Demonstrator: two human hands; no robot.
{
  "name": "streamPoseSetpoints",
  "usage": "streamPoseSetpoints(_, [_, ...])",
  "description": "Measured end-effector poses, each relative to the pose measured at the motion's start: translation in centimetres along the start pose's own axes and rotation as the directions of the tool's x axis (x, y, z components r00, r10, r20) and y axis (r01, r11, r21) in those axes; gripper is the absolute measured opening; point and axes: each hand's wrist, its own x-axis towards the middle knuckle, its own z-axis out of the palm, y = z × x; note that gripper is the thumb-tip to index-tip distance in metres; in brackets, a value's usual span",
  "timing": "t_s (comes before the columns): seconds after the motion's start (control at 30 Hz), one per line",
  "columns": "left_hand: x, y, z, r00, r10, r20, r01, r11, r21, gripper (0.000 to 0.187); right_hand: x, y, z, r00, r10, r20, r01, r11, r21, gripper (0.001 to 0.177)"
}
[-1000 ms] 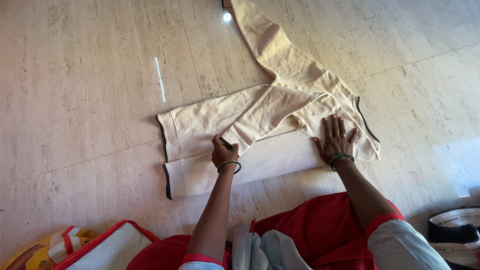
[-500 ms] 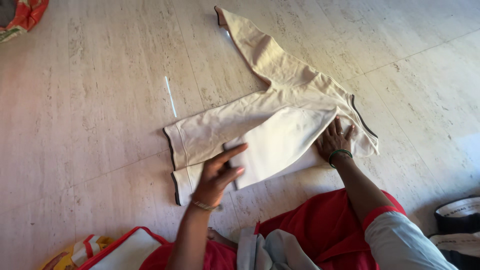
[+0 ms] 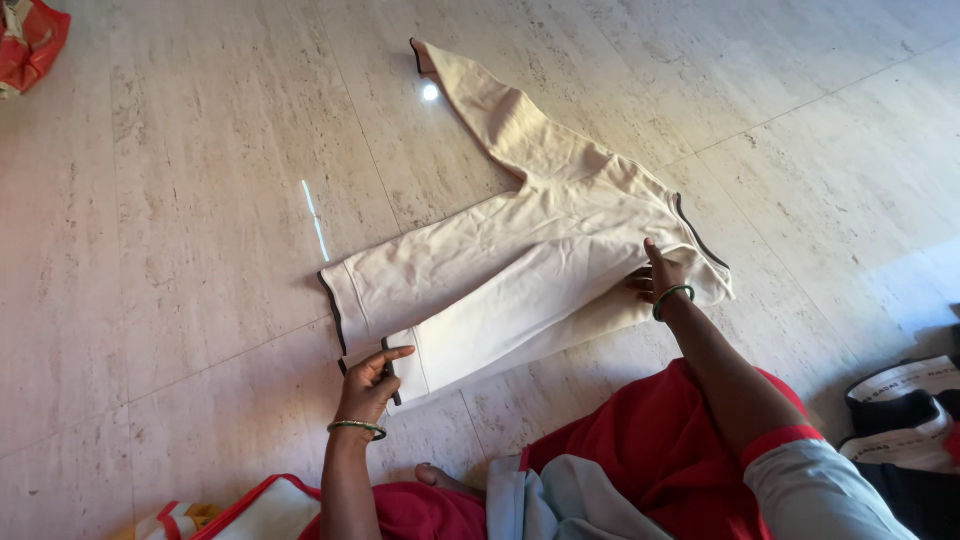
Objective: The person folds a light-colored sweatshirt by hand on the floor, smoothing the fabric and folding the sleeves and body before placing it into a bag.
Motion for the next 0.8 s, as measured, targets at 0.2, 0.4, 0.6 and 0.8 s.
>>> streamPoseSetpoints(0.2, [0.6,-3.0,-4.7,0.994,-0.048,-0.094,0.041,0.997,-0.067,0.055,0.0,0.1,-1.5,0.996,0.068,-0.061,-0.058,0.987,0.151,0.033])
streamPoseSetpoints(0.4, [4.7,-7.3,-4.8,0.893,-0.154,-0.423,0.304,0.900,0.313,0.051,-2.3,1.7,-4.0,0.941,0.321,-0.106,-0.312,0.946,0.090,0.022])
streamPoseSetpoints(0.6, [7.0,-11.7,-4.0,0.857,-0.039,-0.513,0.286,0.865,0.411,0.036,-4.3,-0.4,-4.4,0.943,0.294,-0.157,-0.221,0.904,0.367,0.039])
streamPoseSetpoints(0.8, [6.5,-11.3,-3.8,0.791,-0.258,-0.554,0.495,0.803,0.332,0.038,-3.5,-1.2,-4.8,0.938,0.271,-0.215,-0.199,0.931,0.306,0.032])
